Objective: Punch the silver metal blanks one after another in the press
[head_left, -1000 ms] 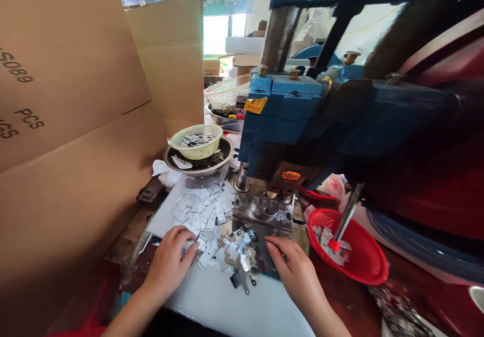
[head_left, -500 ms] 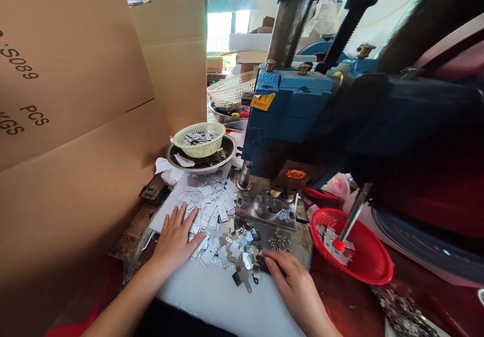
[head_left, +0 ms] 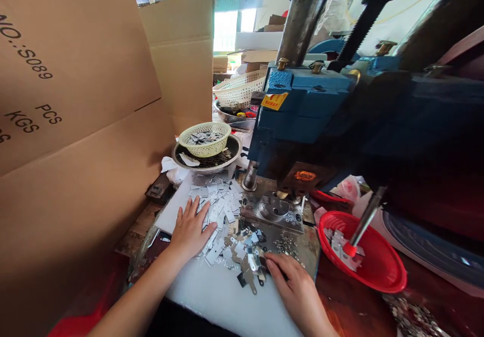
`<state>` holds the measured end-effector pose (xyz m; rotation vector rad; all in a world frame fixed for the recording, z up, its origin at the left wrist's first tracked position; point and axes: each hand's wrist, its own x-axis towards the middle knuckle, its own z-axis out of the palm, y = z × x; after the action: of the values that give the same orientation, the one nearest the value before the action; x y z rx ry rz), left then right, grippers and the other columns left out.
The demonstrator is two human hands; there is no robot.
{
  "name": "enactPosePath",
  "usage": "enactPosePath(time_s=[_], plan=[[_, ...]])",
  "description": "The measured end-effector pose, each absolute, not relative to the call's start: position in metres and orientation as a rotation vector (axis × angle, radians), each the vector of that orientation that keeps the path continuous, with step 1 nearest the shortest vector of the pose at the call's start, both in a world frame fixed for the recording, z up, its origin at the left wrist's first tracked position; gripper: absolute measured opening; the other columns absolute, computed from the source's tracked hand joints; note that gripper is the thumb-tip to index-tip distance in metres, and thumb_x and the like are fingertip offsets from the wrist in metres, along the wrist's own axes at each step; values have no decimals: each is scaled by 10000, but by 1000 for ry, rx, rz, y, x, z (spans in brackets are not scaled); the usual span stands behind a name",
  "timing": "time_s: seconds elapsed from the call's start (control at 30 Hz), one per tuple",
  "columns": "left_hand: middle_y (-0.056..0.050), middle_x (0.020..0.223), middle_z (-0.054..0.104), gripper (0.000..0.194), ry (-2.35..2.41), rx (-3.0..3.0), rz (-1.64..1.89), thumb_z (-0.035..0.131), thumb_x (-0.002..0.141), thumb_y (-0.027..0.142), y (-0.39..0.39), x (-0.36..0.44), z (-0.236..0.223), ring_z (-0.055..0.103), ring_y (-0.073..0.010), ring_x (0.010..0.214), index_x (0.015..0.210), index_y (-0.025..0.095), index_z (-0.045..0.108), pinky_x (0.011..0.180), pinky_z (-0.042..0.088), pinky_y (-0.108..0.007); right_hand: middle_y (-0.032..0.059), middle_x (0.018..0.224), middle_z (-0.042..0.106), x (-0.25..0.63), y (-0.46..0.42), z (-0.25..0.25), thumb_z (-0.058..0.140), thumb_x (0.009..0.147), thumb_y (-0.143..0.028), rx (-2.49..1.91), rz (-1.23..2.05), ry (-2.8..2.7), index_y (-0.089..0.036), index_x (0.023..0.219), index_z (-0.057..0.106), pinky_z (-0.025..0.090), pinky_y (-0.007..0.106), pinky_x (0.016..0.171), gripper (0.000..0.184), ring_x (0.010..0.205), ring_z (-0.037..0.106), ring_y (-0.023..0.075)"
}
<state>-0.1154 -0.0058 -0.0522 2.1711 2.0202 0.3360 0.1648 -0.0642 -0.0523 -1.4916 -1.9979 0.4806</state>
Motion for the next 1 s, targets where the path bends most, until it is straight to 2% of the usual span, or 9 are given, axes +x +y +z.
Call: enactPosePath(time_s=[0.13, 0.27, 0.47, 0.7, 0.8, 0.9, 1.0], plan=[[-94, 1511, 257, 532, 1975, 2197, 389, 510, 860, 454, 2, -106, -48, 185, -349, 1383, 1355, 282, 416, 1073, 167, -601, 45, 878, 717, 167, -67, -57, 459, 896, -389, -1491, 447, -1941, -237, 921, 693, 552, 319, 745, 280, 825, 673, 200], [-83, 1442, 385, 357, 2004, 2209, 475, 562, 831, 427, 9, -96, -42, 231, -329, 1367, 1143, 255, 591, 1076, 149, -608, 53, 861, 716, 166, -68, -56, 458, 898, -381, -1488, 431, -1880, -225, 905, 693, 551, 303, 719, 282, 805, 674, 195], [-71, 1242, 590, 182, 2061, 2262, 528, 580, 821, 362, 17, -88, -33, 383, -318, 1272, 895, 239, 691, 1072, 118, -617, 49, 832, 710, 164, -70, -52, 442, 905, -373, -1503, 436, -1866, -224, 905, 686, 538, 302, 703, 286, 782, 666, 191], [-40, 1080, 690, 236, 2036, 2315, 603, 472, 870, 246, 20, -88, -33, 529, -289, 1121, 841, 247, 706, 1063, 116, -618, 61, 825, 688, 187, -50, -47, 402, 915, -383, -1651, 223, -1906, -218, 879, 678, 488, 355, 731, 324, 782, 621, 209], [-51, 1030, 695, 254, 2035, 2280, 703, 443, 878, 235, 21, -92, -30, 569, -277, 1040, 841, 220, 693, 1047, 205, -582, 50, 850, 672, 186, -36, -44, 453, 892, -331, -1710, 146, -2056, -243, 853, 690, 453, 359, 734, 255, 807, 596, 215], [-77, 984, 682, 281, 1946, 2207, 869, 399, 894, 268, 18, -95, -24, 590, -250, 963, 870, 181, 666, 944, 387, -441, 40, 853, 654, 177, -29, -41, 513, 856, -276, -1833, 57, -2134, -276, 812, 691, 417, 351, 688, 183, 821, 576, 230], [-67, 916, 670, 322, 1817, 2027, 1000, 345, 920, 325, 8, -91, -20, 604, -215, 877, 905, 181, 633, 788, 459, -328, 41, 827, 645, 171, -27, -39, 515, 850, -227, -1853, 35, -2176, -264, 768, 676, 391, 339, 661, 185, 810, 570, 230]])
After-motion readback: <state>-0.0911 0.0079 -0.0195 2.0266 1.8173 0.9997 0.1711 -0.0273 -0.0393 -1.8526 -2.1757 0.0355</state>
